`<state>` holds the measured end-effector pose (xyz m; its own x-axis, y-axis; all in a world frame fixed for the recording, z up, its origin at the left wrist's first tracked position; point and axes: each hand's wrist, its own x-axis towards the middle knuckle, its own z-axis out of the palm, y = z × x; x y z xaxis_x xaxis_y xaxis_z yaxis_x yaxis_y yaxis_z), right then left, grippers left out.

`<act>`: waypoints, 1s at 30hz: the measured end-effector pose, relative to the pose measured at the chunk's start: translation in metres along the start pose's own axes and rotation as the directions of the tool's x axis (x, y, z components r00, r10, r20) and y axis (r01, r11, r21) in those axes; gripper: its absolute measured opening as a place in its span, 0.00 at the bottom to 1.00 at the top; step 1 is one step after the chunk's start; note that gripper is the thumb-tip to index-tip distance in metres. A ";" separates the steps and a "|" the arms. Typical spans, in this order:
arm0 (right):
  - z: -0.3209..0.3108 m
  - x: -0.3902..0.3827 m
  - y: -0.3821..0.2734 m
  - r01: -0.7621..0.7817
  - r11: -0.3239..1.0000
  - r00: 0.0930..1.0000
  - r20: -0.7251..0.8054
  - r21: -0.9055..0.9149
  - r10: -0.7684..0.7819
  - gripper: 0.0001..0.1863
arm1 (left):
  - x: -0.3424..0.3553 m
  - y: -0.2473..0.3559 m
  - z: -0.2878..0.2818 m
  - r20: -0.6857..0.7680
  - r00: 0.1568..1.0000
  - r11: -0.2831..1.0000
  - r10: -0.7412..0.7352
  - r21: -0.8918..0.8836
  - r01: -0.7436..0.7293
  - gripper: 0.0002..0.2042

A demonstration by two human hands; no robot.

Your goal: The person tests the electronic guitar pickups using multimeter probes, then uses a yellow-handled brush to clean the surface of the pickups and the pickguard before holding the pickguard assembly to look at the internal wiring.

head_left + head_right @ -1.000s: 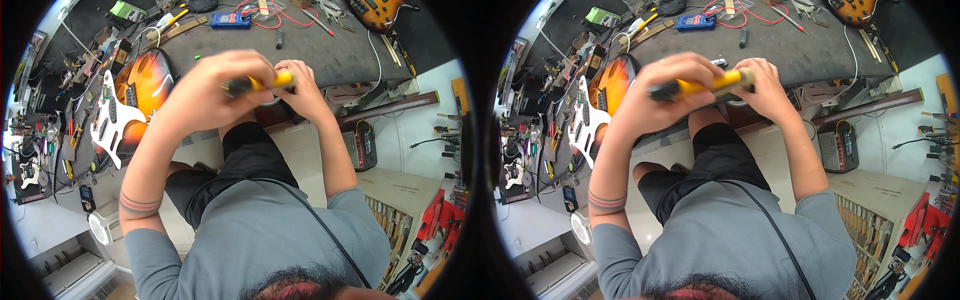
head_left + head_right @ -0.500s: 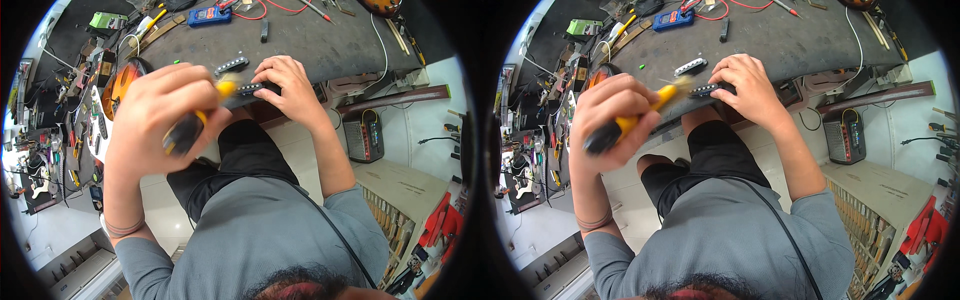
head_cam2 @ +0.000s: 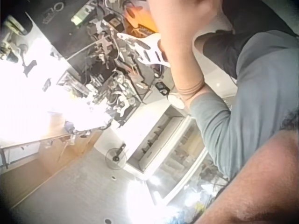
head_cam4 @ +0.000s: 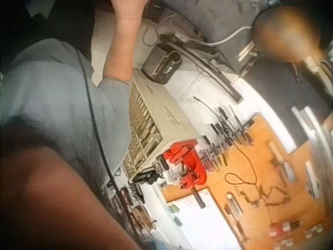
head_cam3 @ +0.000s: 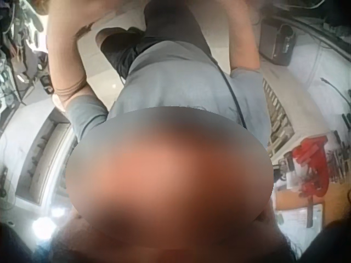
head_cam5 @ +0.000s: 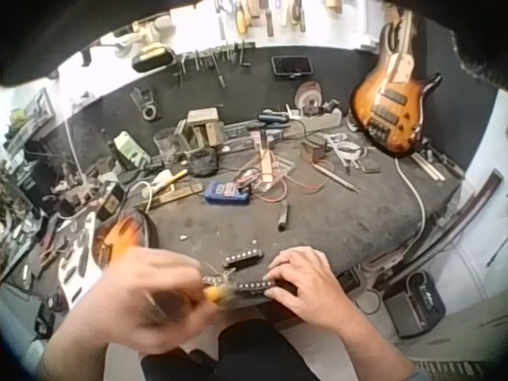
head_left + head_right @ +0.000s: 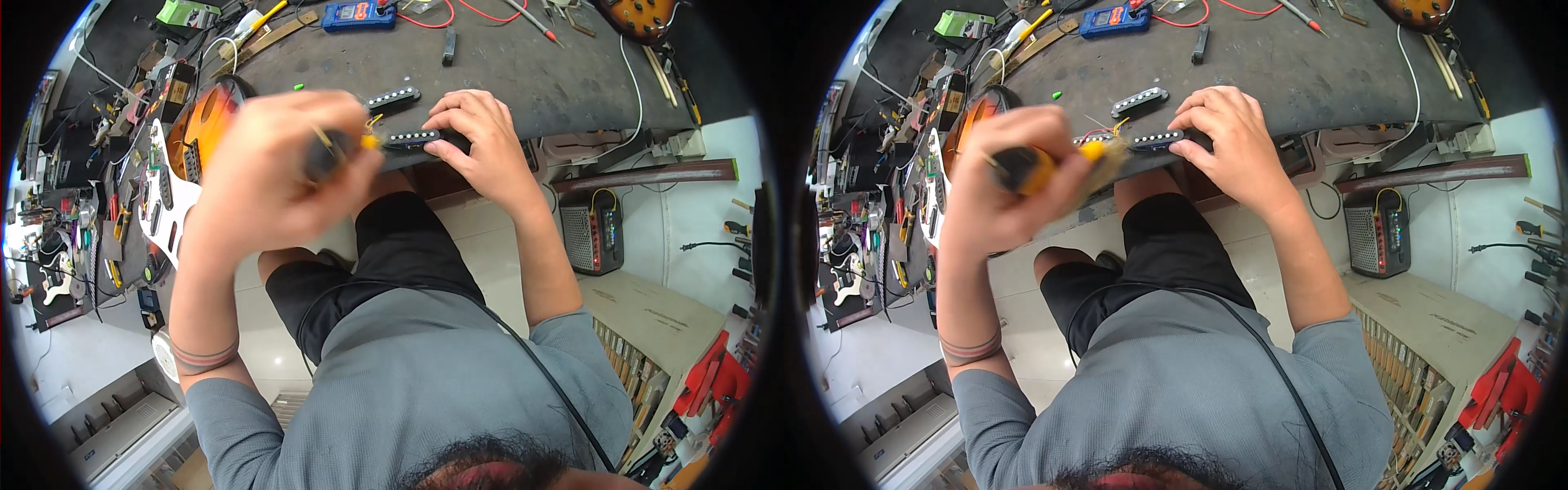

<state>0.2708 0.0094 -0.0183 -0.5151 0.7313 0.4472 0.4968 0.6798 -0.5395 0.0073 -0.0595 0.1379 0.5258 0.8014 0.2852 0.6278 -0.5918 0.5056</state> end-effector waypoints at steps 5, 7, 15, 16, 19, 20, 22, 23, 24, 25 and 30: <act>-0.018 0.025 0.006 -0.134 0.951 0.989 0.091 0.280 0.113 0.22 | 0.012 -0.025 -0.047 -0.308 0.947 0.988 0.086 -0.096 -0.121 0.02; -0.013 0.040 0.010 -0.192 0.938 0.980 0.096 0.289 0.172 0.24 | 0.039 -0.039 -0.038 -0.221 0.964 0.972 0.148 -0.148 -0.183 0.02; 0.012 0.056 0.015 -0.070 0.997 0.993 0.092 0.017 0.069 0.12 | 0.060 -0.056 -0.043 0.200 0.967 0.984 -0.159 0.116 0.138 0.07; 0.014 0.057 0.015 -0.072 0.997 0.994 0.079 0.022 0.070 0.12 | 0.061 -0.057 -0.044 0.088 0.991 0.990 -0.104 0.106 0.095 0.06; 0.017 0.056 0.020 -0.052 0.998 0.998 0.043 -0.018 0.053 0.11 | 0.073 -0.055 -0.015 0.039 0.983 0.971 0.179 -0.164 -0.171 0.06; 0.018 0.054 0.023 -0.032 0.997 0.999 0.018 -0.063 0.034 0.11 | 0.075 -0.057 -0.012 0.173 0.969 0.972 0.175 -0.186 -0.142 0.05; 0.014 0.053 0.019 -0.076 0.997 0.996 0.040 -0.020 0.077 0.11 | 0.071 -0.059 -0.029 0.236 0.969 0.996 0.068 -0.077 -0.051 0.06; 0.014 0.058 0.013 -0.093 0.995 0.994 0.062 0.036 0.091 0.11 | 0.065 -0.052 -0.045 0.273 0.960 0.997 -0.064 0.063 0.048 0.07; 0.016 0.061 0.009 -0.075 0.996 0.995 0.067 0.052 0.071 0.11 | 0.061 -0.041 -0.058 0.241 0.948 0.950 -0.206 0.282 0.135 0.07; 0.016 0.059 0.011 -0.083 0.996 0.995 0.058 0.043 0.081 0.11 | 0.064 -0.046 -0.051 0.246 0.949 0.954 -0.196 0.272 0.127 0.07; 0.016 0.052 0.019 -0.084 0.995 0.996 0.040 -0.053 0.086 0.11 | 0.067 -0.062 -0.020 0.224 0.972 0.991 0.075 -0.123 -0.048 0.08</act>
<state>0.2426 0.0598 -0.0168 -0.4979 0.7841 0.3705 0.5744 0.6182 -0.5366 -0.0079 0.0330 0.1420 0.6866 0.7148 0.1328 0.5263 -0.6147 0.5876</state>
